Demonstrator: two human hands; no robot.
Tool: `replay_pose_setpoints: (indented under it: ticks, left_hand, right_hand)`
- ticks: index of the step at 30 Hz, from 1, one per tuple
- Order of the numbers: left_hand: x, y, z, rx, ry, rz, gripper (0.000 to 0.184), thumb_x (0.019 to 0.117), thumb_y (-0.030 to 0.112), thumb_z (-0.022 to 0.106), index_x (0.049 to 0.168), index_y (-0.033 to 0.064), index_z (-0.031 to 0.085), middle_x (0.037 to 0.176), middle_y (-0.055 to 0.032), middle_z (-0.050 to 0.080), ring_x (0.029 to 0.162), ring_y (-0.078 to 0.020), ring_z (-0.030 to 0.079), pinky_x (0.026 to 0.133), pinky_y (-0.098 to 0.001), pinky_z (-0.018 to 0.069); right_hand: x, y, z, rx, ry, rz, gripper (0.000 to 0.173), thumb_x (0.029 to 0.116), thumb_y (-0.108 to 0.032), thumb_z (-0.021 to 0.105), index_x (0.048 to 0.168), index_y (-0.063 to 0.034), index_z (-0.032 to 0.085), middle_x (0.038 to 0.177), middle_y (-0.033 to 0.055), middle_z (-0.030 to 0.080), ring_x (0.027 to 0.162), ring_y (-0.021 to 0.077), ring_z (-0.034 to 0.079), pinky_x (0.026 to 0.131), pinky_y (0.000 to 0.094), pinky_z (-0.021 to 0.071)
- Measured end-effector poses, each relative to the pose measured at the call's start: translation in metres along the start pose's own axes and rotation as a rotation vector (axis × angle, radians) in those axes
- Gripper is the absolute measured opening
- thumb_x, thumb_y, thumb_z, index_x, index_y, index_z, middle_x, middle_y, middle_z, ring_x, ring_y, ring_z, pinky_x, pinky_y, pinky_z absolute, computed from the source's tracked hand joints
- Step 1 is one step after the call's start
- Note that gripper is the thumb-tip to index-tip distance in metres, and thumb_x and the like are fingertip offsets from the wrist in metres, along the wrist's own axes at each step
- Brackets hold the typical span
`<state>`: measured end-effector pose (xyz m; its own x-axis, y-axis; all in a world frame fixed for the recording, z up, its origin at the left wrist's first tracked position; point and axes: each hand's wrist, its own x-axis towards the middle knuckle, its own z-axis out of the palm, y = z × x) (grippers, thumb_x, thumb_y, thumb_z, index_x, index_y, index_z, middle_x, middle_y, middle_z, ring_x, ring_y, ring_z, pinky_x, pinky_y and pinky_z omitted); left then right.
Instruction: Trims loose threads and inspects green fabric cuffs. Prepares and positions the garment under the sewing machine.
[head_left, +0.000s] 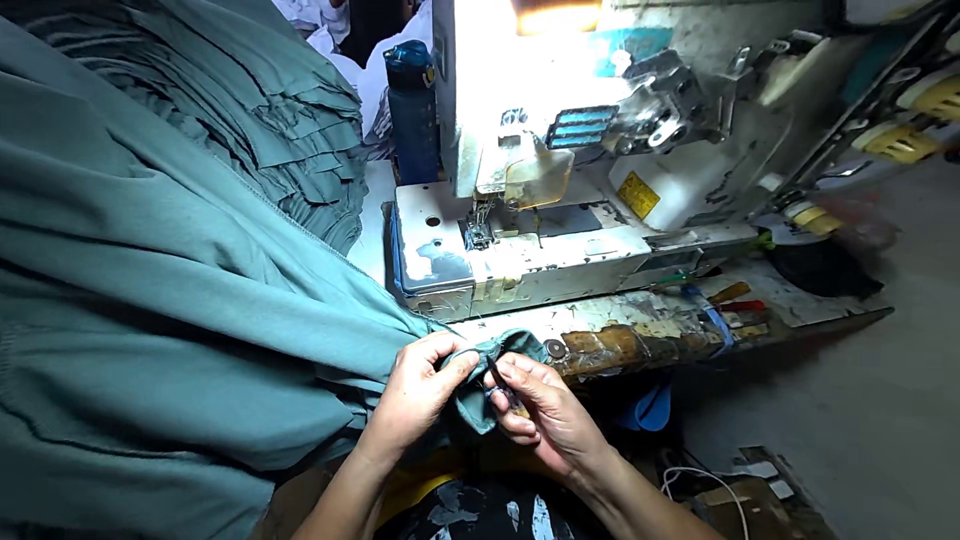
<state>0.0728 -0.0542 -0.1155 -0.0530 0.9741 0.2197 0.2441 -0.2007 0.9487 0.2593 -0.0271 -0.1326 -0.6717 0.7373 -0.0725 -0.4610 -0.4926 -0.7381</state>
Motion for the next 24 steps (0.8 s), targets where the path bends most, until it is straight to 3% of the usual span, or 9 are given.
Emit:
replay_pose_setpoints:
  ticks: [3,5,7,9,11,24]
  left_hand:
    - [0.000,0.002,-0.002,-0.020,0.013,-0.051,0.014,0.0971,0.012,0.061,0.087,0.0091,0.072,0.083,0.0087,0.066,0.076,0.0049,0.060,0.072,-0.0142,0.0499]
    - [-0.001,0.008,-0.005,-0.132,-0.015,-0.102,0.016,0.0992,0.007,0.057,0.096,0.0073,0.073,0.088,0.0078,0.070,0.081,0.0043,0.064,0.076,-0.0151,0.0527]
    - [-0.001,0.011,-0.005,-0.229,-0.016,-0.149,0.020,0.0996,0.004,0.053,0.100,0.0071,0.073,0.090,0.0076,0.072,0.080,0.0041,0.064,0.074,-0.0146,0.0524]
    - [-0.001,0.013,-0.004,-0.299,0.001,-0.177,0.021,0.0999,0.002,0.051,0.099,0.0070,0.072,0.089,0.0063,0.072,0.081,0.0015,0.067,0.076,-0.0172,0.0552]
    - [-0.001,0.014,-0.002,-0.353,0.021,-0.193,0.022,0.1001,0.001,0.052,0.094,0.0069,0.072,0.086,0.0045,0.073,0.081,-0.0012,0.068,0.078,-0.0202,0.0569]
    - [0.000,0.014,-0.003,-0.411,-0.001,-0.184,0.023,0.0990,0.001,0.050,0.094,0.0065,0.073,0.087,0.0019,0.074,0.082,-0.0037,0.069,0.080,-0.0226,0.0580]
  right_hand:
    - [-0.008,-0.005,-0.001,-0.037,-0.067,-0.082,0.020,0.1057,-0.020,0.053,0.098,-0.0091,0.068,0.074,-0.0030,0.064,0.049,-0.0044,0.049,0.044,0.0104,0.0389]
    - [-0.008,-0.007,-0.006,-0.171,-0.086,-0.131,0.020,0.1073,-0.025,0.050,0.113,-0.0103,0.063,0.080,-0.0064,0.061,0.052,-0.0048,0.046,0.046,0.0110,0.0387]
    - [-0.008,-0.006,-0.008,-0.437,-0.017,-0.242,0.026,0.1070,-0.020,0.048,0.125,-0.0057,0.060,0.083,-0.0071,0.059,0.053,-0.0044,0.045,0.046,0.0120,0.0394]
    - [-0.008,-0.003,-0.007,-0.709,0.078,-0.394,0.028,0.1068,-0.015,0.049,0.122,0.0013,0.066,0.083,-0.0053,0.065,0.053,-0.0041,0.051,0.046,0.0124,0.0462]
    - [-0.007,-0.001,-0.006,-0.797,0.095,-0.427,0.028,0.1072,-0.014,0.049,0.120,0.0026,0.067,0.081,-0.0047,0.067,0.051,-0.0042,0.052,0.045,0.0126,0.0463]
    - [-0.004,0.001,-0.004,-0.805,0.102,-0.411,0.028,0.1075,-0.016,0.048,0.118,0.0009,0.068,0.078,-0.0051,0.065,0.049,-0.0046,0.049,0.044,0.0116,0.0431]
